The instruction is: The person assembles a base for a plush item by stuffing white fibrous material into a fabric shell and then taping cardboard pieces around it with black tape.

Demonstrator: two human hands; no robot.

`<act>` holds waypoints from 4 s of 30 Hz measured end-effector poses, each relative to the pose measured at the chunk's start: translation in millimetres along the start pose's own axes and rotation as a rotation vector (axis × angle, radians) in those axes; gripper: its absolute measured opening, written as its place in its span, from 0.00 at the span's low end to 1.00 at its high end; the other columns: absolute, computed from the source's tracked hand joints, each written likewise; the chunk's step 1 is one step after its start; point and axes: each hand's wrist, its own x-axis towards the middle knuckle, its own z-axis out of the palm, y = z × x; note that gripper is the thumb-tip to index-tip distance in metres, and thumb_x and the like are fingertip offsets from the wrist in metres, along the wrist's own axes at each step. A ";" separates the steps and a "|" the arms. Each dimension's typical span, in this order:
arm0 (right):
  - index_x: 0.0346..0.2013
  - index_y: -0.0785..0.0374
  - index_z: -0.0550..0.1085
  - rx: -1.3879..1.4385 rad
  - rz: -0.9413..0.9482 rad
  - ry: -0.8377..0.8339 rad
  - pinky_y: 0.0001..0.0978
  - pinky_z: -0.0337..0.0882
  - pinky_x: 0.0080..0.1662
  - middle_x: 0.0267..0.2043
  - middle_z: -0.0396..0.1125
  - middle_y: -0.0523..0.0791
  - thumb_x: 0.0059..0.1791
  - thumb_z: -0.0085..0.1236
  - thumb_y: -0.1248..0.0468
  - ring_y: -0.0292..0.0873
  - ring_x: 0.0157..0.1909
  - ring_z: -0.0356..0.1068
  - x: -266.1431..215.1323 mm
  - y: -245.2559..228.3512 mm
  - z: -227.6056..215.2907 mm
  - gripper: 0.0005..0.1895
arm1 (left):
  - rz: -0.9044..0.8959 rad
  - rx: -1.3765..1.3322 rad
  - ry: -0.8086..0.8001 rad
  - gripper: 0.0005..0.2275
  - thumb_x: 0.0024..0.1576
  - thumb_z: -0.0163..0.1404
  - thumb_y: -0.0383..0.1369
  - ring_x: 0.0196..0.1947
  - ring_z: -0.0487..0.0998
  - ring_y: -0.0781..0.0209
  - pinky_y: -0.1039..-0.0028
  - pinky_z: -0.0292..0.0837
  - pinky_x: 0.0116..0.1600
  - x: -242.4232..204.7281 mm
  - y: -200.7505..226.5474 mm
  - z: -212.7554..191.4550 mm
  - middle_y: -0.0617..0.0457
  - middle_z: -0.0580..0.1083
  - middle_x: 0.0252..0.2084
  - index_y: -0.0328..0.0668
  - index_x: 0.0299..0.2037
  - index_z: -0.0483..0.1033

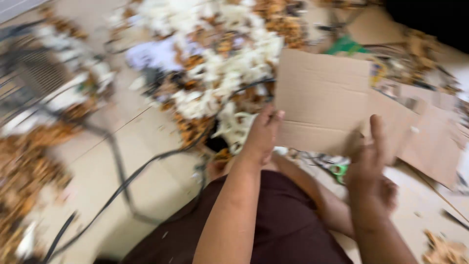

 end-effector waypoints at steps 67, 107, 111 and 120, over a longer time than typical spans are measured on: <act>0.42 0.59 0.82 -1.042 -0.321 -1.409 0.53 0.75 0.49 0.47 0.73 0.50 0.52 0.52 0.52 0.56 0.49 0.76 -30.4 -150.0 301.4 0.17 | -0.783 1.547 0.079 0.47 0.55 0.56 0.43 0.77 0.29 0.33 0.36 0.37 0.71 -190.6 39.6 -271.2 0.32 0.31 0.78 0.51 0.78 0.32; 0.52 0.65 0.80 -0.404 0.414 -1.392 0.41 0.77 0.50 0.47 0.78 0.57 0.51 0.50 0.43 0.56 0.47 0.79 50.3 -162.9 175.8 0.30 | -0.373 1.299 -0.016 0.31 0.60 0.36 0.64 0.71 0.56 0.49 0.55 0.55 0.69 -176.1 58.1 -224.7 0.52 0.58 0.69 0.60 0.66 0.68; 0.53 0.63 0.80 -0.320 0.066 -1.485 0.59 0.72 0.59 0.55 0.74 0.60 0.42 0.68 0.48 0.68 0.59 0.71 27.7 -154.7 127.6 0.31 | -0.356 1.240 -0.252 0.21 0.60 0.48 0.53 0.65 0.65 0.46 0.58 0.63 0.64 -161.7 14.5 -210.0 0.49 0.69 0.60 0.55 0.56 0.79; 0.47 0.44 0.74 -0.576 -0.071 -0.805 0.52 0.75 0.49 0.41 0.73 0.46 0.55 0.52 0.52 0.57 0.48 0.75 4.7 -66.2 201.1 0.08 | -0.466 1.053 0.208 0.17 0.67 0.38 0.50 0.50 0.81 0.49 0.55 0.78 0.49 -125.6 29.8 -199.2 0.51 0.80 0.46 0.60 0.58 0.75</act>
